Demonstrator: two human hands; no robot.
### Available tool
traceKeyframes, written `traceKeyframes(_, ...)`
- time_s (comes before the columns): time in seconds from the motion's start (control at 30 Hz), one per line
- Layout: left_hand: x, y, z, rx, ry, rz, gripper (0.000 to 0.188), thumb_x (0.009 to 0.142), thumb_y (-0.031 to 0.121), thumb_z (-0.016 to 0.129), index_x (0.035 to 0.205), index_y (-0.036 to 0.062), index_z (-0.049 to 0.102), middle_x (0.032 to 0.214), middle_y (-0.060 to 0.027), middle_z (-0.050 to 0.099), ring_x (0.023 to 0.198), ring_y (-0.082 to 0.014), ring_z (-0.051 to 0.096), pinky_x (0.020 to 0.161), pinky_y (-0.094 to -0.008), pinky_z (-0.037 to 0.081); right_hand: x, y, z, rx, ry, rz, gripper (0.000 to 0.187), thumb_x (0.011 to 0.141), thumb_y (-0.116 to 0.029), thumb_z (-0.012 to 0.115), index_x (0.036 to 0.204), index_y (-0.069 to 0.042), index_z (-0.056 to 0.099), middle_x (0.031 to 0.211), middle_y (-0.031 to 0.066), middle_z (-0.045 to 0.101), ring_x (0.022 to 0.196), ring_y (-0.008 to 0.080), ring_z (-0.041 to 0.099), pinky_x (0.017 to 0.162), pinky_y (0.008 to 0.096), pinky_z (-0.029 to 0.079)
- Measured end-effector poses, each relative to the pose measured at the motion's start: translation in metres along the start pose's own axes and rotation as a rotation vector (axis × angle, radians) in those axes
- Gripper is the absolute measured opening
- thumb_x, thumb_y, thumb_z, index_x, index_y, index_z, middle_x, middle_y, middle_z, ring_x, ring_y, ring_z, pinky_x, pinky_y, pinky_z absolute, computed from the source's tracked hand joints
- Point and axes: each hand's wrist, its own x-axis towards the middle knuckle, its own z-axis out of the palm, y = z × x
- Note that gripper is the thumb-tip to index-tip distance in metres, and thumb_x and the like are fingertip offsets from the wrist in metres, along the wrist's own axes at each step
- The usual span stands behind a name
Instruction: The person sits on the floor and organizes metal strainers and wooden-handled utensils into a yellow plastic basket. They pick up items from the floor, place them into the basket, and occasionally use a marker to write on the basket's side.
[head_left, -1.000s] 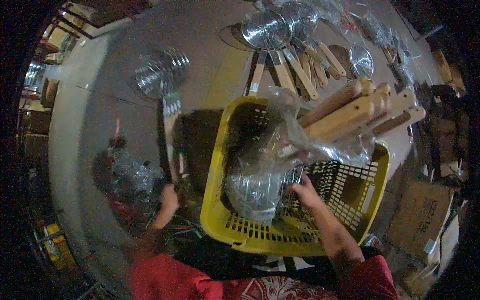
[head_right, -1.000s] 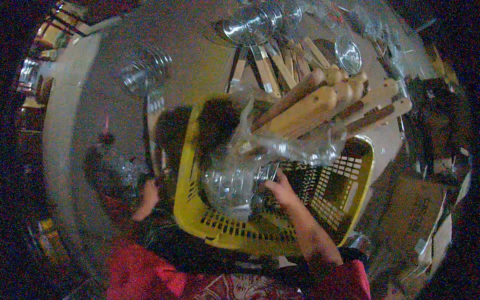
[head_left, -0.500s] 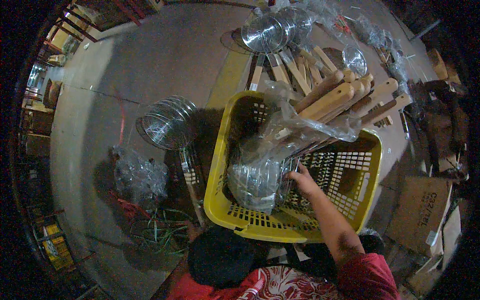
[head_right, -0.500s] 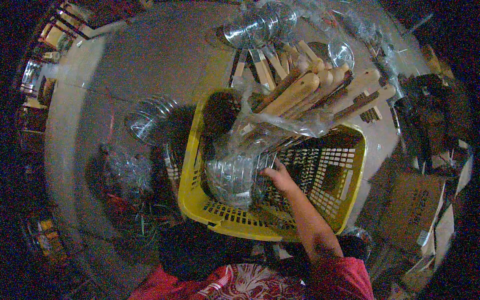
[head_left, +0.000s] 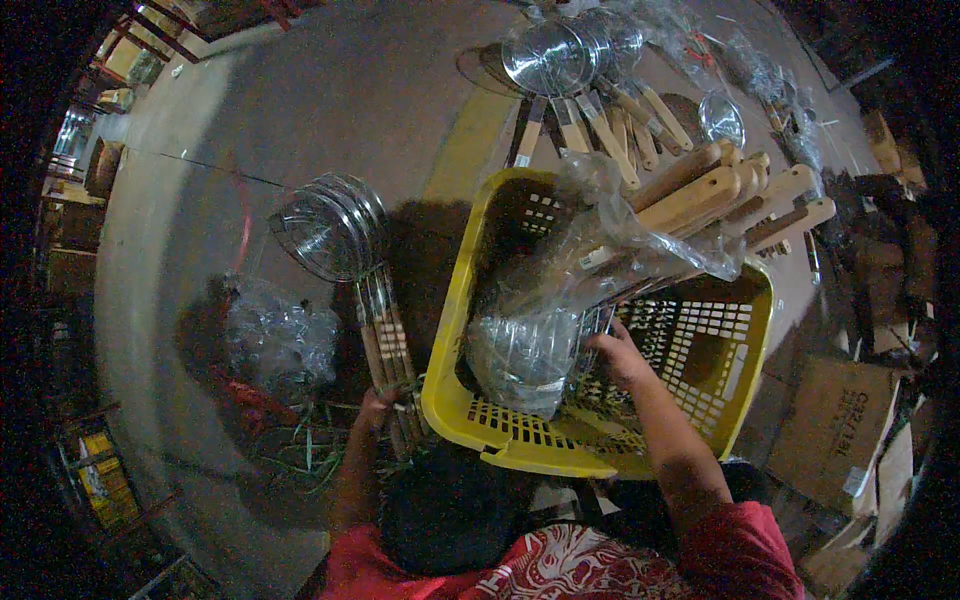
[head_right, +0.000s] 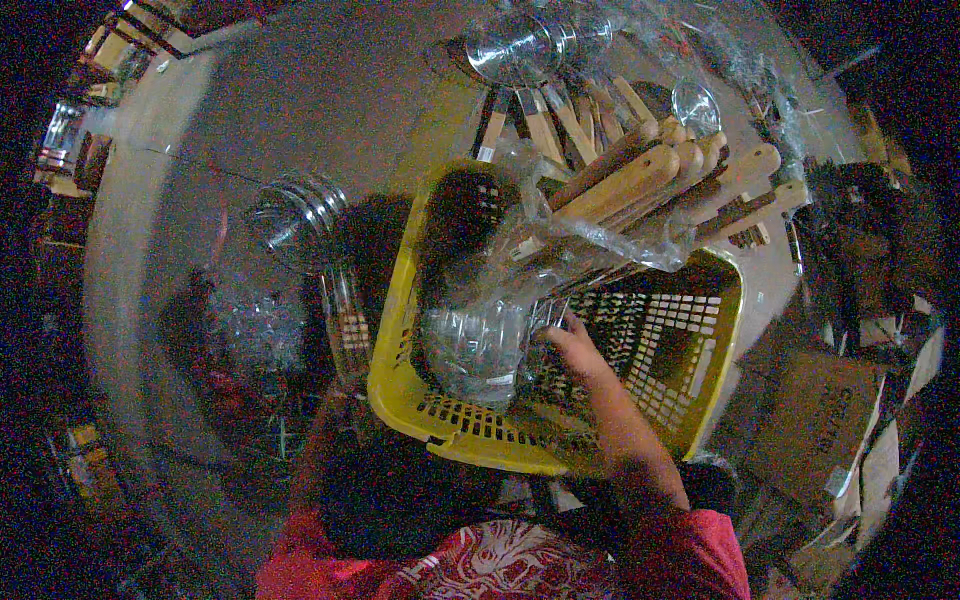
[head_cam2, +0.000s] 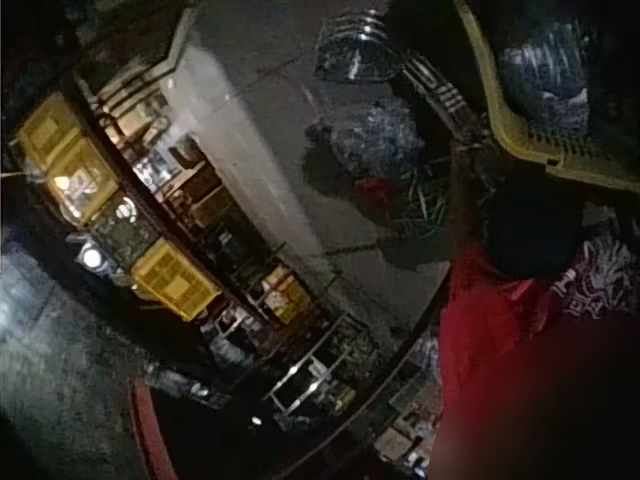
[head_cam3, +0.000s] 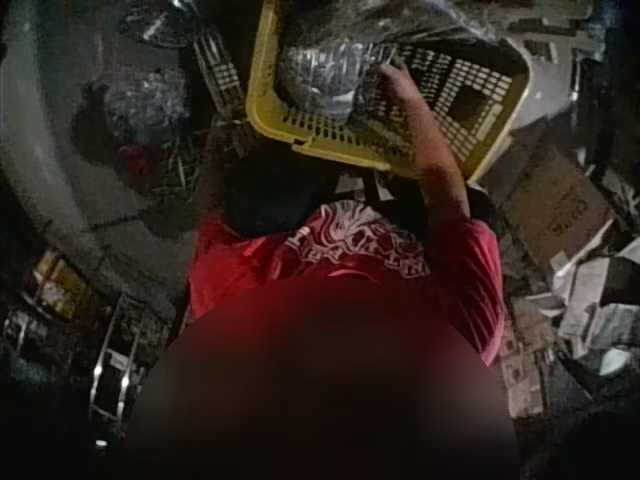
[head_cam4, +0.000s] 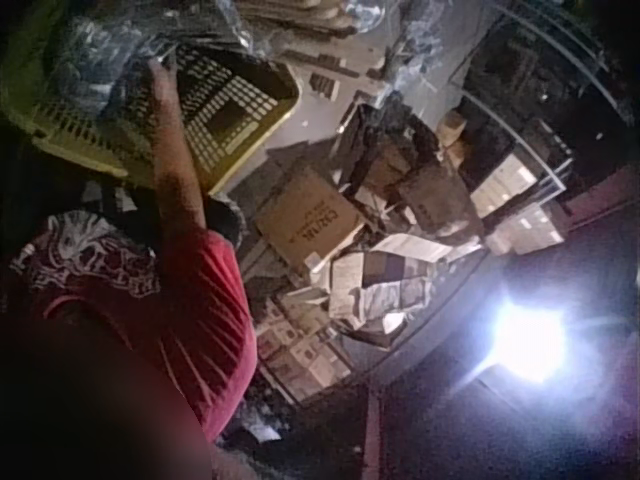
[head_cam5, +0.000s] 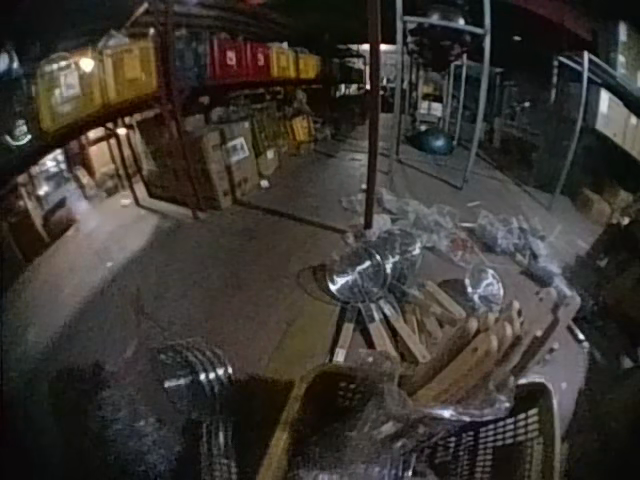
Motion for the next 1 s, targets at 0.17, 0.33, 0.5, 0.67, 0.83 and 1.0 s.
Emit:
traceKeyframes(0.17,-0.008,0.031,0.011,-0.054,-0.059,-0.006,0.071,0.077,0.045,0.079,0.119,-0.0070,0.056,0.107,-0.0175,0.067,0.094,-0.0307,0.067,0.087,-0.0480,0.053,0.003,-0.003,0.003,-0.068,-0.064,-0.112,0.055,0.079,-0.010,0.065,0.132,-0.007,0.049,0.106,0.0067,0.064,0.095,0.0225,0.063,0.081,0.0406,0.052)
traceKeyframes(0.33,-0.010,0.055,0.044,-0.175,0.019,0.137,0.072,0.077,0.047,0.076,0.120,-0.0062,0.055,0.106,-0.0180,0.067,0.093,-0.0313,0.067,0.085,-0.0483,0.054,-0.004,-0.010,0.012,-0.044,-0.003,0.014,0.055,0.082,-0.015,0.067,0.134,-0.011,0.049,0.108,0.0052,0.063,0.099,0.0208,0.061,0.083,0.0405,0.051)
traceKeyframes(0.5,-0.033,0.092,0.047,-0.243,0.056,0.246,0.073,0.078,0.049,0.074,0.121,-0.0055,0.054,0.106,-0.0184,0.066,0.092,-0.0319,0.067,0.082,-0.0486,0.055,-0.031,-0.014,0.021,-0.124,-0.123,-0.109,0.070,0.084,-0.019,0.069,0.147,-0.015,0.037,0.123,0.0050,0.059,0.108,0.0223,0.057,0.086,0.0419,0.050)
traceKeyframes(0.67,-0.075,0.122,0.040,-0.299,-0.073,0.250,0.074,0.078,0.051,0.071,0.122,-0.0048,0.053,0.105,-0.0189,0.066,0.090,-0.0325,0.066,0.080,-0.0490,0.055,-0.068,-0.025,0.007,-0.010,-0.006,-0.087,0.086,0.086,-0.027,0.069,0.156,-0.017,0.021,0.132,0.0074,0.055,0.116,0.0276,0.053,0.083,0.0430,0.048)
traceKeyframes(0.83,-0.123,0.116,0.058,-0.240,-0.038,0.262,0.075,0.079,0.053,0.069,0.123,-0.0041,0.052,0.104,-0.0194,0.065,0.089,-0.0331,0.066,0.078,-0.0493,0.056,-0.100,-0.043,-0.027,-0.056,0.254,-0.211,0.079,0.081,-0.039,0.073,0.145,-0.005,0.042,0.123,0.0106,0.060,0.099,0.0219,0.061,0.077,0.0377,0.048)
traceKeyframes(1.0,-0.185,0.132,0.076,-0.251,-0.022,0.325,0.076,0.079,0.055,0.066,0.124,-0.0034,0.051,0.104,-0.0198,0.065,0.088,-0.0337,0.066,0.076,-0.0496,0.056,-0.127,-0.065,-0.028,-0.040,0.257,-0.461,0.062,0.086,-0.029,0.070,0.136,0.002,0.050,0.101,0.0074,0.066,0.089,0.0165,0.061,0.077,0.0314,0.049)
